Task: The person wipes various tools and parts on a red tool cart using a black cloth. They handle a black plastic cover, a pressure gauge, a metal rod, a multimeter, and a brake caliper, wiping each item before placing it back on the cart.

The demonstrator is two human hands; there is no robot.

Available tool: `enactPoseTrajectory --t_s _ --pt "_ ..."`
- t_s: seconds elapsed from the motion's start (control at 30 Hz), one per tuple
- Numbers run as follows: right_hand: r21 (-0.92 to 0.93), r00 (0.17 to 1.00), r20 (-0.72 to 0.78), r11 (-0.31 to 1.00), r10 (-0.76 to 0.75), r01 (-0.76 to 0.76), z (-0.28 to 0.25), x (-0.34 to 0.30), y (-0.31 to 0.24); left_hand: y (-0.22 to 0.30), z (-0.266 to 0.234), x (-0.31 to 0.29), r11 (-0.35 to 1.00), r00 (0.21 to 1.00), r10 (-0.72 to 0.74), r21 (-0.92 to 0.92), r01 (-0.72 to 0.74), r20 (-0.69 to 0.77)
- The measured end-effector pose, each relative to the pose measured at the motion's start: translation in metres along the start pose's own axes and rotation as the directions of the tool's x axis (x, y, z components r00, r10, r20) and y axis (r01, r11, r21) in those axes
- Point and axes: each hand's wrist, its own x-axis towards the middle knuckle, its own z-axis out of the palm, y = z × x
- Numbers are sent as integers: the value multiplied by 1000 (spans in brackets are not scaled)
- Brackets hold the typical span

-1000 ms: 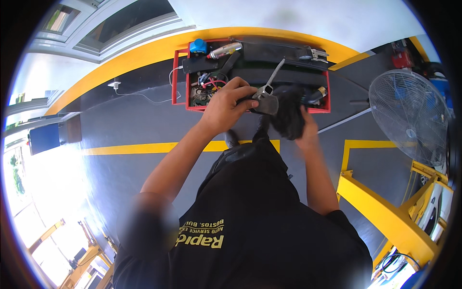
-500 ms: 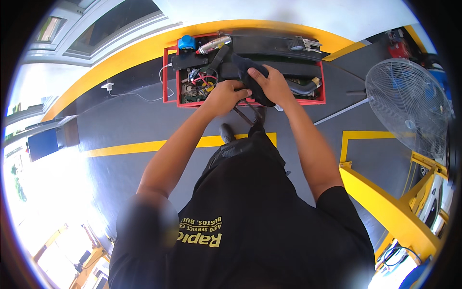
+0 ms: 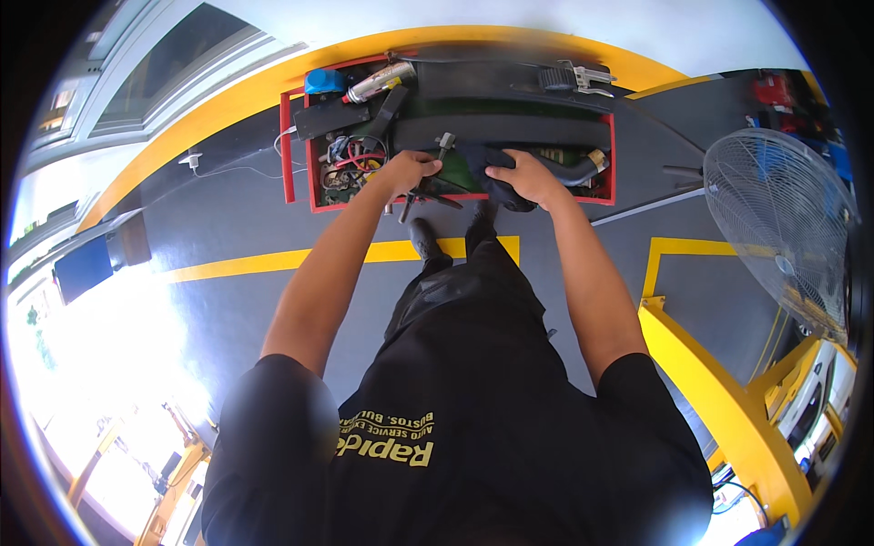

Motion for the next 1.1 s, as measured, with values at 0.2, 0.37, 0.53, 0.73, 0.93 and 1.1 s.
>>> enactPoseTrajectory --t_s 0.2,0.37,0.53,0.73,0.93,1.1 --pt "-281 988 8 948 -157 153 -24 46 -31 -24 45 -21 687 977 -188 -697 204 100" --pt "-398 984 88 900 -156 178 -19 71 -54 -16 79 -40 301 942 -328 -938 173 68" --pt "-544 951 255 788 -174 290 -7 90 -66 -11 97 -39 43 917 -397 -999 -17 -33" --pt "-838 860 119 415 -496 355 20 81 -59 -1 116 -56 -32 862 -499 -992 -124 -92" --pt "-856 827 134 357 -546 374 28 98 -31 1 118 -53 -26 845 -518 -985 -171 -133" --pt "-873 802 83 345 -591 345 32 94 -25 11 121 -49 -67 836 -529 -975 -214 -147"
